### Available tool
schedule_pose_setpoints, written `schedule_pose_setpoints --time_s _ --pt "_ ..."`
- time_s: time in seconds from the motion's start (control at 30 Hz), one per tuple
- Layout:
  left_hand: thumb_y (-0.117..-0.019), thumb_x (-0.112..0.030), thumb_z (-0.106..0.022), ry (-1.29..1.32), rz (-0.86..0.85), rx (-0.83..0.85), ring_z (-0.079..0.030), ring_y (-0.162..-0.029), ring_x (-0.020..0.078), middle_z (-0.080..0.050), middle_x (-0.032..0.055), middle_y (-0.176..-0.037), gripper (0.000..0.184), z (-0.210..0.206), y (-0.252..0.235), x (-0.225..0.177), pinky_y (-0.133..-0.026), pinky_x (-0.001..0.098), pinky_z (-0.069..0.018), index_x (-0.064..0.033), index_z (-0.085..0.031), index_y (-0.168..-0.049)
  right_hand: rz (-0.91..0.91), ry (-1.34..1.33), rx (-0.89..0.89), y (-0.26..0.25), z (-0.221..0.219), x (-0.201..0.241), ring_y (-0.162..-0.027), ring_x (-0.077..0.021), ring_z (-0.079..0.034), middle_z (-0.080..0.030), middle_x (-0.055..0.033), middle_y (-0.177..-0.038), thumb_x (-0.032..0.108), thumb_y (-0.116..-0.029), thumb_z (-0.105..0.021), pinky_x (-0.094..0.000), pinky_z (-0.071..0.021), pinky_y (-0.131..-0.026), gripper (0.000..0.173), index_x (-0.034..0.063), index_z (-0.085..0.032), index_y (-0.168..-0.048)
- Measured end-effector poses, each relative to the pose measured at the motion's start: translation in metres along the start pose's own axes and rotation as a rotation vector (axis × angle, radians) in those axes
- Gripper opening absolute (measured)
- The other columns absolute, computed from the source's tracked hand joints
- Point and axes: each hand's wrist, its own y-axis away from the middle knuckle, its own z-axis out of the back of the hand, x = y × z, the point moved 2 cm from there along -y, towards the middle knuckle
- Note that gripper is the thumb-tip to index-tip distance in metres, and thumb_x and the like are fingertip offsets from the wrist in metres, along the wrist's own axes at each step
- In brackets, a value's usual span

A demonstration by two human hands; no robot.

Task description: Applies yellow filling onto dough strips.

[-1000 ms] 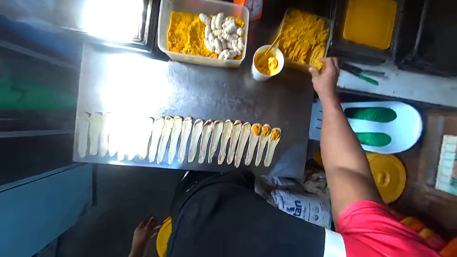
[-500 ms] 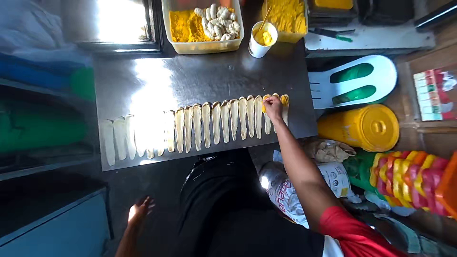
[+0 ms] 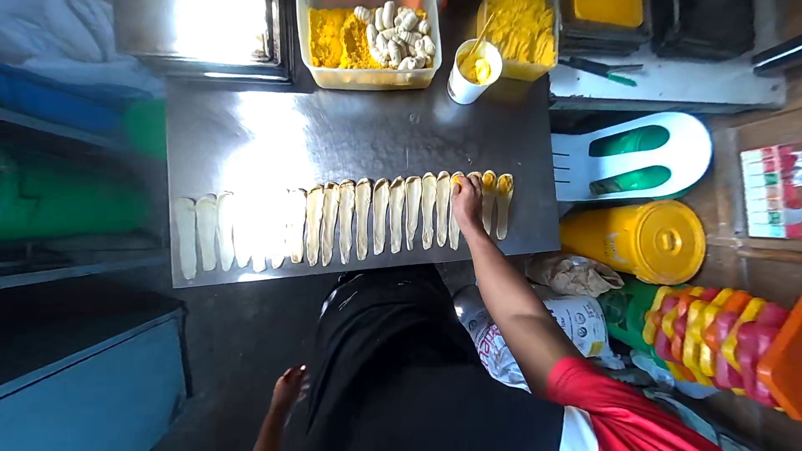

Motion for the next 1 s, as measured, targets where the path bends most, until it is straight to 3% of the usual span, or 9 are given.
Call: schedule_pose_setpoints --time_s 0.13,0.27,0.4,0.6,0.67,0.77,0.83,0.9,1.0 --pt "-0.1074 -0.019 -0.056 -0.184 -0.027 0.068 -0.066 -0.111 0.0409 -0.065 0.0264 -0.128 0.035 -0.024 0.003 0.005 -0.095 0.0583 -0.0531 -0.0007 -0.061 -0.137 0.040 0.069 0.098 -0.020 0.000 0.003 -0.112 -0.0323 -0.066 -0.068 -0.0157 -0.115 0.014 -0.0991 -0.060 -0.0501 -0.0561 -0.094 0.019 0.0065 -0.075 -0.108" --pt "-0.1108 -0.023 -0.048 0.097 -0.058 -0.018 -0.069 -0.107 0.0341 -0.066 0.0242 -0.128 0.041 -0.015 -0.010 -0.031 -0.091 0.0523 -0.0557 -0.0002 -0.051 -0.144 0.122 0.031 0.110 0.001 0.023 0.000 -0.126 -0.0351 -0.060 -0.060 -0.0185 -0.138 0.018 -0.1027 -0.061 -0.0519 -0.0531 -0.102 0.039 0.0083 -0.060 -0.141" --pt "-0.1107 -0.025 -0.047 0.143 -0.091 -0.082 -0.071 -0.102 0.0317 -0.068 0.0219 -0.124 0.041 0.001 -0.028 -0.040 -0.088 0.0510 -0.0579 -0.0034 -0.052 -0.145 0.244 0.002 0.058 0.018 0.004 -0.022 -0.130 -0.0336 -0.058 -0.062 -0.0171 -0.136 0.002 -0.1015 -0.052 -0.0475 -0.0493 -0.109 0.031 0.0032 -0.068 -0.128" --pt "-0.1106 -0.025 -0.048 0.087 -0.098 -0.083 -0.071 -0.100 0.0303 -0.068 0.0214 -0.124 0.040 0.010 -0.032 -0.053 -0.086 0.0493 -0.0579 -0.0032 -0.053 -0.144 0.248 -0.009 0.059 0.035 0.010 -0.026 -0.142 -0.0296 -0.049 -0.048 -0.0138 -0.156 0.012 -0.1064 -0.050 -0.0453 -0.0450 -0.115 0.040 0.0059 -0.056 -0.145" --pt "-0.1105 -0.024 -0.048 0.071 -0.070 -0.060 -0.071 -0.103 0.0319 -0.066 0.0227 -0.128 0.041 0.006 -0.027 -0.048 -0.088 0.0499 -0.0577 -0.0021 -0.051 -0.145 0.262 0.002 0.090 0.041 0.001 -0.028 -0.147 -0.0328 -0.043 -0.044 -0.0170 -0.159 0.009 -0.1057 -0.049 -0.0483 -0.0393 -0.119 0.041 0.0021 -0.054 -0.146" --pt "-0.1099 -0.023 -0.049 0.056 -0.058 -0.028 -0.070 -0.103 0.0316 -0.066 0.0227 -0.127 0.041 -0.002 -0.031 -0.045 -0.088 0.0491 -0.0571 -0.0025 -0.051 -0.145 0.321 0.085 0.146 0.051 0.003 -0.030 -0.155 -0.0266 -0.030 -0.031 -0.0105 -0.168 0.005 -0.1028 -0.052 -0.0452 -0.0346 -0.123 0.054 0.0095 -0.043 -0.156" --pt "-0.1098 -0.024 -0.050 0.051 -0.064 -0.019 -0.071 -0.103 0.0313 -0.066 0.0218 -0.127 0.040 -0.005 -0.032 -0.043 -0.088 0.0493 -0.0573 -0.0034 -0.052 -0.145 0.371 0.109 0.169 0.049 -0.002 -0.035 -0.152 -0.0309 -0.034 -0.036 -0.0136 -0.164 -0.001 -0.0990 -0.056 -0.0462 -0.0376 -0.121 0.057 0.0080 -0.045 -0.154" --pt "-0.1100 -0.025 -0.049 0.052 -0.068 -0.011 -0.071 -0.103 0.0310 -0.067 0.0210 -0.126 0.040 -0.007 -0.034 -0.042 -0.088 0.0493 -0.0572 -0.0036 -0.053 -0.144 0.434 0.102 0.174 0.037 -0.002 -0.040 -0.140 -0.0379 -0.048 -0.054 -0.0184 -0.148 -0.007 -0.0933 -0.060 -0.0501 -0.0451 -0.113 0.049 0.0043 -0.058 -0.141" --pt "-0.1104 -0.025 -0.049 0.097 -0.104 -0.026 -0.071 -0.103 0.0314 -0.067 0.0211 -0.127 0.040 -0.003 -0.039 -0.041 -0.087 0.0500 -0.0574 -0.0039 -0.053 -0.145 0.370 0.005 0.251 0.026 0.046 -0.029 -0.122 -0.0351 -0.061 -0.063 -0.0154 -0.131 -0.004 -0.0961 -0.059 -0.0518 -0.0533 -0.101 0.030 0.0054 -0.070 -0.122"
